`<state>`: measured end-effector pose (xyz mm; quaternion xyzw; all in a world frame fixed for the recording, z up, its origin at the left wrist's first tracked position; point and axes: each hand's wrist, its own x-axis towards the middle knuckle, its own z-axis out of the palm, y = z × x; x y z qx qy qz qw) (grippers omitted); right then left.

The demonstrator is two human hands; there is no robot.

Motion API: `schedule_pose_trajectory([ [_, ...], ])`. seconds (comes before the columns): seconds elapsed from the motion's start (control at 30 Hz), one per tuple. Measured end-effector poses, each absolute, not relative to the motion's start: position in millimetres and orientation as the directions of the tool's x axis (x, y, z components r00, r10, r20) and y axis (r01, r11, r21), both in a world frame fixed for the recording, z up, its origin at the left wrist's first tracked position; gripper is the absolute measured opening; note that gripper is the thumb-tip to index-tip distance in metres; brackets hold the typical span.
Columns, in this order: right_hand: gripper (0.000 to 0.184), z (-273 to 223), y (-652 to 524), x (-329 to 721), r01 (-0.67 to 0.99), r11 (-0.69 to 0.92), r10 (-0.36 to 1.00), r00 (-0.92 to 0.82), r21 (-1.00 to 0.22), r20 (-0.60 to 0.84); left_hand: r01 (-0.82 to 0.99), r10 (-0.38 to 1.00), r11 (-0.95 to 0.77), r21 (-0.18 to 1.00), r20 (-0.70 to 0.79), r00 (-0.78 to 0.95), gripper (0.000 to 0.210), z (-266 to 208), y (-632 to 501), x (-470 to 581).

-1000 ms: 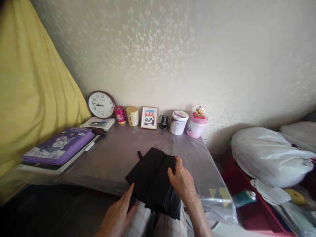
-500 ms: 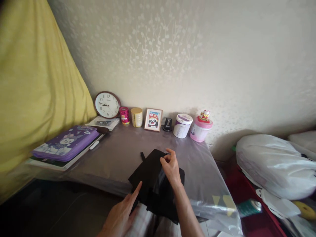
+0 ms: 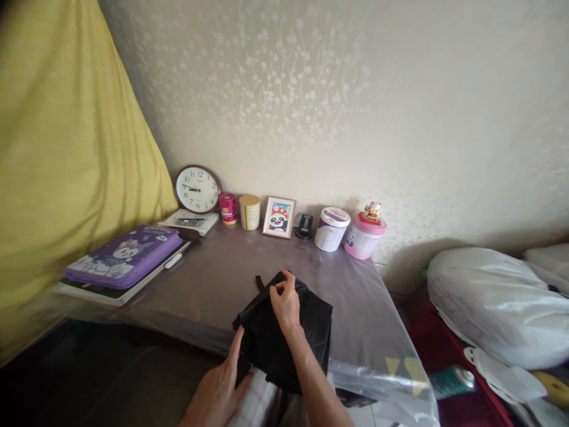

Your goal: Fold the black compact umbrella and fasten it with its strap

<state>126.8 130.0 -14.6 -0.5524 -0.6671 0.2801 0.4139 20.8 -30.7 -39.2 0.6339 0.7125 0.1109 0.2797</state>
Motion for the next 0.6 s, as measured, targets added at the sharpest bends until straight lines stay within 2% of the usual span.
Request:
schedule_pose_trajectory([
  [0.13, 0.047, -15.4, 129.0, 122.5, 0.507, 0.215, 0.973, -0.043, -0.835, 0.225, 0.836, 0.981, 0.111, 0.537, -0.194, -0.006, 0.071, -34.0, -30.8, 19.7],
  [0.37, 0.034, -21.6, 124.9, 121.2, 0.547, 0.304, 0.951, -0.128, -0.78, 0.281, 0.932, 0.981, -0.01, 0.362, -0.178, 0.08, 0.062, -41.9, -28.9, 22.0],
  [0.5, 0.022, -16.8, 117.2, 130.4, 0.483, 0.427, 0.902, -0.289, -0.764, 0.321, 0.924, 0.98, 0.004, 0.382, -0.186, 0.073, 0.061, -43.3, -29.1, 23.0],
  [0.6, 0.017, -11.5, 105.9, 146.9, 0.434, 0.577, 0.807, -0.433, -0.692, 0.402, 0.91, 0.977, 0.029, 0.414, -0.206, 0.063, 0.062, -43.3, -28.8, 23.0],
])
